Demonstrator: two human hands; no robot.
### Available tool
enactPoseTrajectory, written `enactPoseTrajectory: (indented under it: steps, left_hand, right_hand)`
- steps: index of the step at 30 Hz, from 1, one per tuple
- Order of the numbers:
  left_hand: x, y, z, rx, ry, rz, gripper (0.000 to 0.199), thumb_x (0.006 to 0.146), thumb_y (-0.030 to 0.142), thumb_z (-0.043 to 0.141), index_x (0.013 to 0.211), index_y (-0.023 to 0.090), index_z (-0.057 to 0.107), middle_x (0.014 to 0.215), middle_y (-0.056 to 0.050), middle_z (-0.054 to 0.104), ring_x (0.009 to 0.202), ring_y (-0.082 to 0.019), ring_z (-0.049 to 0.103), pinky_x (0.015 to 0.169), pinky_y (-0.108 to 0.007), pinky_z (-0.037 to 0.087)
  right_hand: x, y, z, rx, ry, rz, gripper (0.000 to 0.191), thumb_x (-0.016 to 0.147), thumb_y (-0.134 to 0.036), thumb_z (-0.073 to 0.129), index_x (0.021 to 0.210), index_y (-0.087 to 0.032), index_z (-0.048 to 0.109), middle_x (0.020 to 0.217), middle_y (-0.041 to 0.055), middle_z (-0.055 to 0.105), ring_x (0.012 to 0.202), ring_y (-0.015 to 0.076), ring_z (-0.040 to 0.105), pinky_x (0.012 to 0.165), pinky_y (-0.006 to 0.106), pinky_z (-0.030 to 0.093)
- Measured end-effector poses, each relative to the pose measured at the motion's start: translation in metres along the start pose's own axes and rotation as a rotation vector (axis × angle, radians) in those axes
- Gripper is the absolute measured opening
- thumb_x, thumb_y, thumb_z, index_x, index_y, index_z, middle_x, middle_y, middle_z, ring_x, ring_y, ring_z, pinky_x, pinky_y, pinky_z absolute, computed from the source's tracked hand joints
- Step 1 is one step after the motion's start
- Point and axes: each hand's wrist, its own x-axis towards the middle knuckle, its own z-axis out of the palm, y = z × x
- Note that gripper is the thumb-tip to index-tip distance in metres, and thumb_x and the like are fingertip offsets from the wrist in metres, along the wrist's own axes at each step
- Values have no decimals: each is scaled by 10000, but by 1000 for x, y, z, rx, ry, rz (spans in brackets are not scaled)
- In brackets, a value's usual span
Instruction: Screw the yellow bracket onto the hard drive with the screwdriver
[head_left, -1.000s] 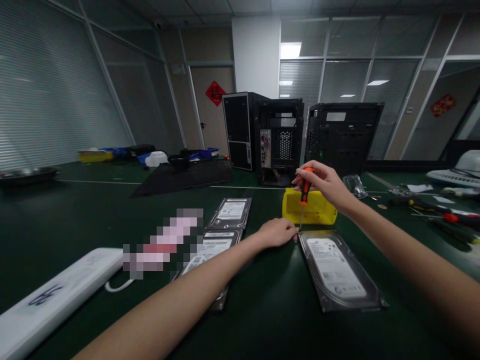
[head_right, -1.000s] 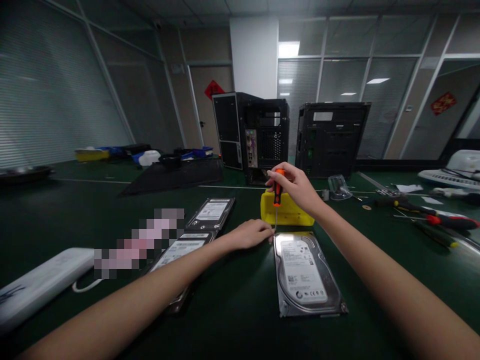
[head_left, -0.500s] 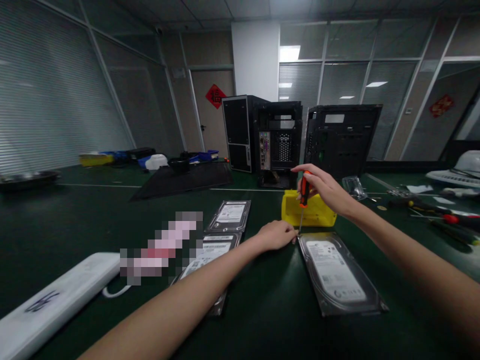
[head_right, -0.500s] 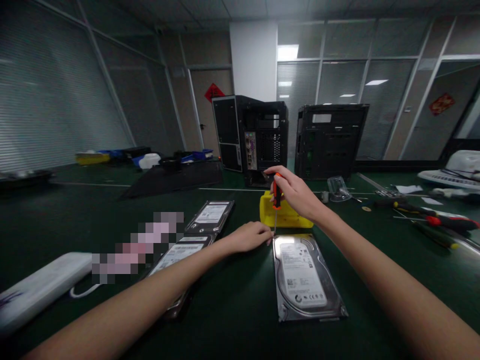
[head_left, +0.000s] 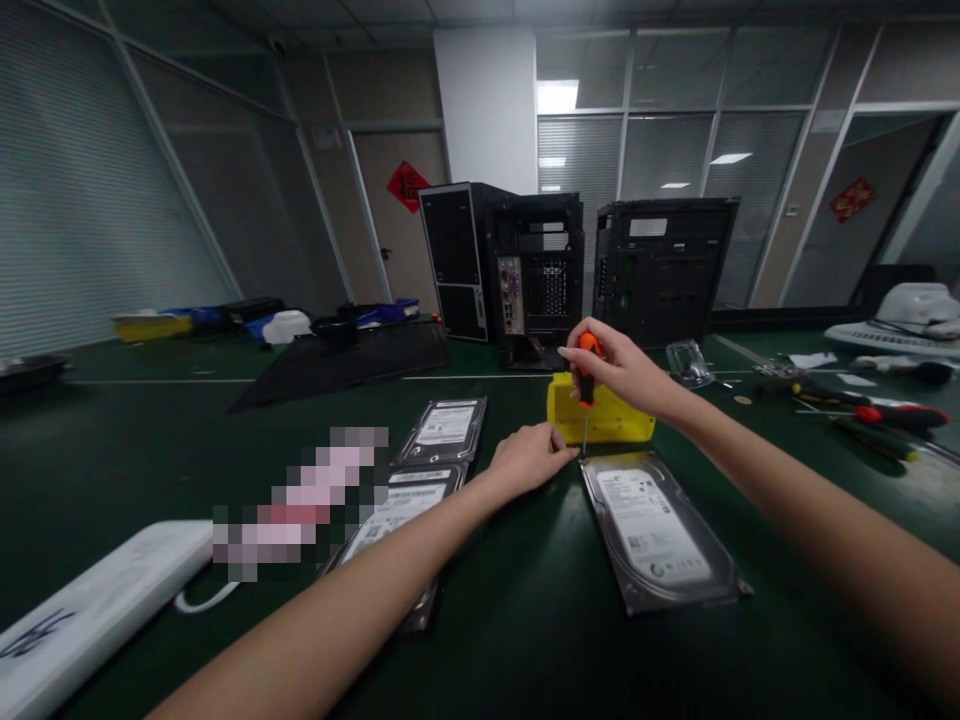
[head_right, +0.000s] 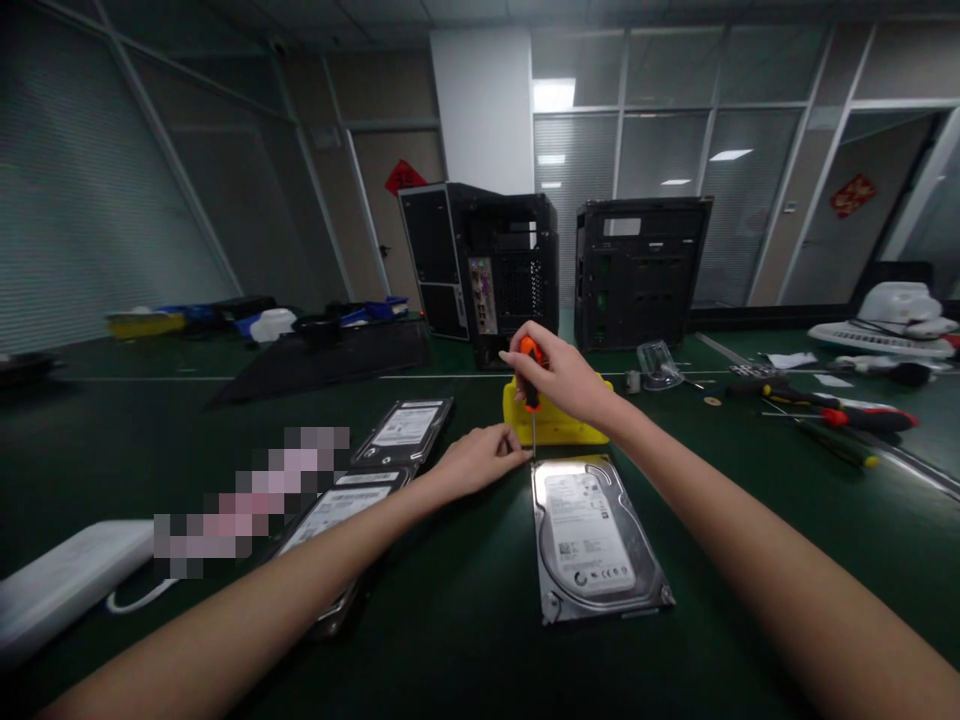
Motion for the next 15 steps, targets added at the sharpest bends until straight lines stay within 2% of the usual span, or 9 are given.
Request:
enactPoseTrajectory:
  steps: [3,6,10,15]
  left_hand:
    - [-2,2,0,-2,-13,12,343,771,506,470,883,212,606,903,-44,647,794,-202,601,607,-245,418]
    - [-4,4,-1,-2,-38,24,287,782,455,486,890,225,619,897,-33,647,788,-192,601,604,-239,419]
    - [-6,7,-3,1,-54,25,256,798,405,480,899,220,624,890,-32,647,790,-183,602,628,-238,426]
    - [-6,8,-3,4,-53,15,260,819,380,441,908,213,618,919,-45,648,801,-193,605,646,-252,436]
  right_hand:
    - [-1,-1,2,-22,10,4,203,836,-404,432,924,-221,419,654,-38,519,537,109,574,499,248,477]
    - [-2,-2,2,33,8,22,208,836,-416,420,900,-218,421,655,-36,520,543,106,568,487,236,471]
    - [-2,-4,1,106,0,59,169,861,-360,373,884,-203,434,664,-29,531,561,99,569,501,226,476]
    - [-2,-4,-1,74,14,52,198,835,-395,431,862,-198,434,691,-25,521,551,97,566,477,228,484]
